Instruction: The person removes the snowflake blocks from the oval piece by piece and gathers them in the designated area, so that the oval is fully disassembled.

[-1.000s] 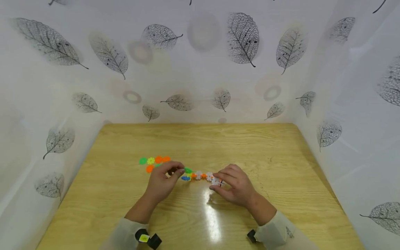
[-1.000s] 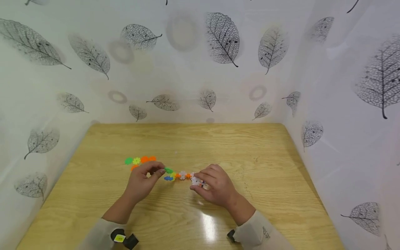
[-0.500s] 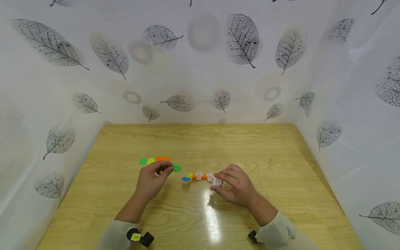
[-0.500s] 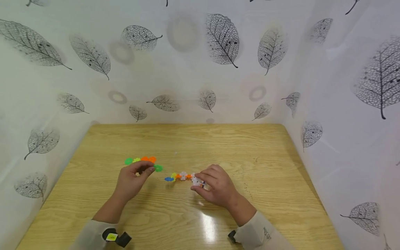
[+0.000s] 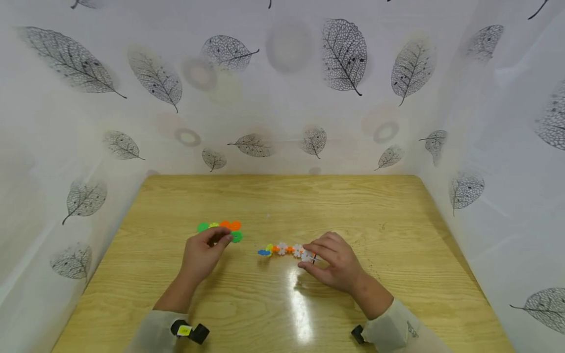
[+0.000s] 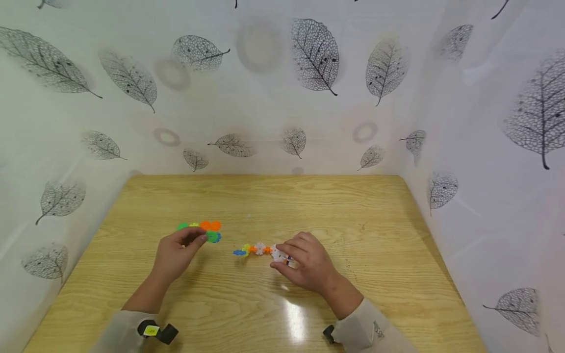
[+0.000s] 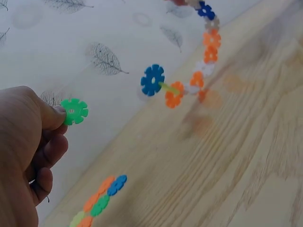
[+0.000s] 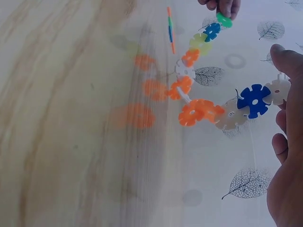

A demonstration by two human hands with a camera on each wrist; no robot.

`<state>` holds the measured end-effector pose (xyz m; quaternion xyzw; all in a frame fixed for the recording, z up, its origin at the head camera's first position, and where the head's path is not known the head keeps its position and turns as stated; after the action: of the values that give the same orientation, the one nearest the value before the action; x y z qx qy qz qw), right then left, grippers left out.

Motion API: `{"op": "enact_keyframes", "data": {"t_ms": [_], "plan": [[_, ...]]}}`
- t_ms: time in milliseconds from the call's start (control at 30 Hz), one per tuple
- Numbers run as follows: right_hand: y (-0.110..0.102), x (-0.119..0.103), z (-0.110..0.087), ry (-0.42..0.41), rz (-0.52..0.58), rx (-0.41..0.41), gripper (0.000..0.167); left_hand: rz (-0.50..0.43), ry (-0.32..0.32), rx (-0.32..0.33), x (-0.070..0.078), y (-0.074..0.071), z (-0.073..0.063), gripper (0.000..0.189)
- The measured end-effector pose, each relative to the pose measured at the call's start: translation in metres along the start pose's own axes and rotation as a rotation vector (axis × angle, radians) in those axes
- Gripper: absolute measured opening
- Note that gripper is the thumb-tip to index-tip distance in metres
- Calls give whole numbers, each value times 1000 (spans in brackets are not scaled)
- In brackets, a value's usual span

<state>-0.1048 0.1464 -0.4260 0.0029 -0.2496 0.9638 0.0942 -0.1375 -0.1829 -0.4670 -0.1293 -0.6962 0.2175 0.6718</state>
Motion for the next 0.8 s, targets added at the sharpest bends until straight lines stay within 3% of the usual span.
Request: {"op": "enact_keyframes", "data": {"t_ms": [467,800], "plan": [[0,1,-4,7,0,0,38,38,-123,123,-37,-24,13,14],[0,3,-6,15,4,2,37,130,-195,189,-58,-40,19,16]]}}
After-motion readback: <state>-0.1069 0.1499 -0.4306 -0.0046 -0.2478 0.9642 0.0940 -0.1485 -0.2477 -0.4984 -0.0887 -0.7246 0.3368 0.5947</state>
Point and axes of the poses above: each hand's wrist, its own z-axis towards the middle knuckle, its own y-axis out of the palm, x = y × z, the point moved 6 cm from there along z, towards the middle knuckle, and after that the axes turned 12 degrees about -y, right-handed, at the moved point
